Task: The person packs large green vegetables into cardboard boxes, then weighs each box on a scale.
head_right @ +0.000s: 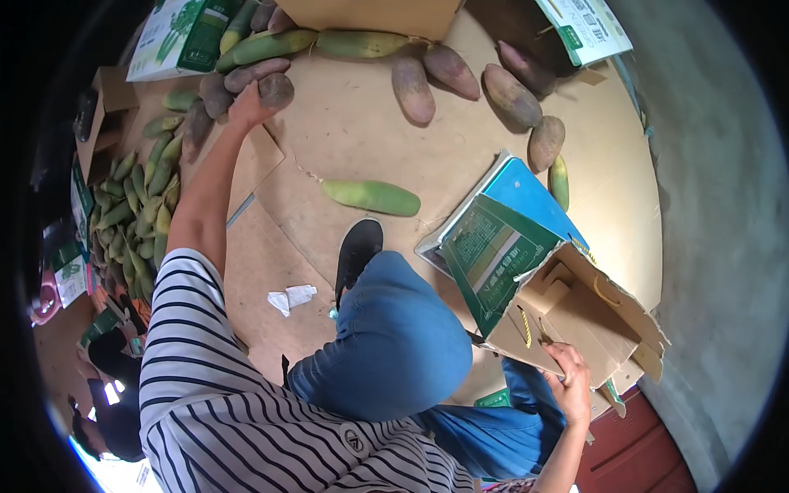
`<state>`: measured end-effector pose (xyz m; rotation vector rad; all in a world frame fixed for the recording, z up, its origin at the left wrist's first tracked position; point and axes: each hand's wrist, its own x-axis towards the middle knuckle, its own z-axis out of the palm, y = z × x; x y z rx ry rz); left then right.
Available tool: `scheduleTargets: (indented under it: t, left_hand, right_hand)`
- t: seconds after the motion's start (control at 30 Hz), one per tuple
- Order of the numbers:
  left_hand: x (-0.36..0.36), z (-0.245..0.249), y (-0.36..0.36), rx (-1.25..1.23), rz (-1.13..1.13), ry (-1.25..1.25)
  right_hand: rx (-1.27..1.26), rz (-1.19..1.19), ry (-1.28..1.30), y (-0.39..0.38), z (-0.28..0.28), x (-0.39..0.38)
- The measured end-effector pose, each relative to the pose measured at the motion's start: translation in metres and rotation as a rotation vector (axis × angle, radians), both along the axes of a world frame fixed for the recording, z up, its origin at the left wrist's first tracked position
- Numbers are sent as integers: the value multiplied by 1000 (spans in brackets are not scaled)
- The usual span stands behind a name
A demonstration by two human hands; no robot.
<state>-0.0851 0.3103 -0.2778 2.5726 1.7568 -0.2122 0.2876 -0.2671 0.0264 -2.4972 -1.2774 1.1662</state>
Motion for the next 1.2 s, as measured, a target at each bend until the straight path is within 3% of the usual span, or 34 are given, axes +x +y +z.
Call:
scheduleTargets:
  t: [0.03,0.1,0.17,0.23,0.33,0.4,0.57,0.67,0.77,0.87,1.0,1.07,1.2]
  left_hand:
    - [-5,0,3,-124,55,33]
    - [-6,14,14,-649,341,-202]
    - [-4,34,7,-760,373,-206]
    - [-3,54,-27,-437,158,-1]
    - [-44,5,-75,-198,-388,-235]
    - [-41,11,-115,-641,-318,-67]
    - [-67,2,-195,-343,-350,-70]
    - [-62,-9,-208,-442,-141,-242]
    - [-18,18,-219,-631,-207,-229]
    - [22,24,-244,-514,-403,-285]
    - [44,38,-255,-430,-312,-457]
    - [58,46,-235,-435,-258,-500]
    - [104,33,-170,-80,-350,-595]
  right_hand:
    - [-3,11,-6,0,0,0]
    - [-4,10,-4,0,0,1]
    - [-1,-16,10,-1,-1,0]
    - [-1,-19,16,-1,-3,1]
    - [-3,0,11,-1,-3,2]
    - [5,8,8,-4,-5,3]
    - [16,-6,16,-4,-4,3]
    - [13,-12,29,-3,0,4]
    - [0,-4,23,1,-3,2]
    - [8,-8,5,1,0,0]
    - [38,-1,-1,-3,-3,1]
    - [44,4,5,-4,-4,2]
    - [38,28,-4,-2,-1,3]
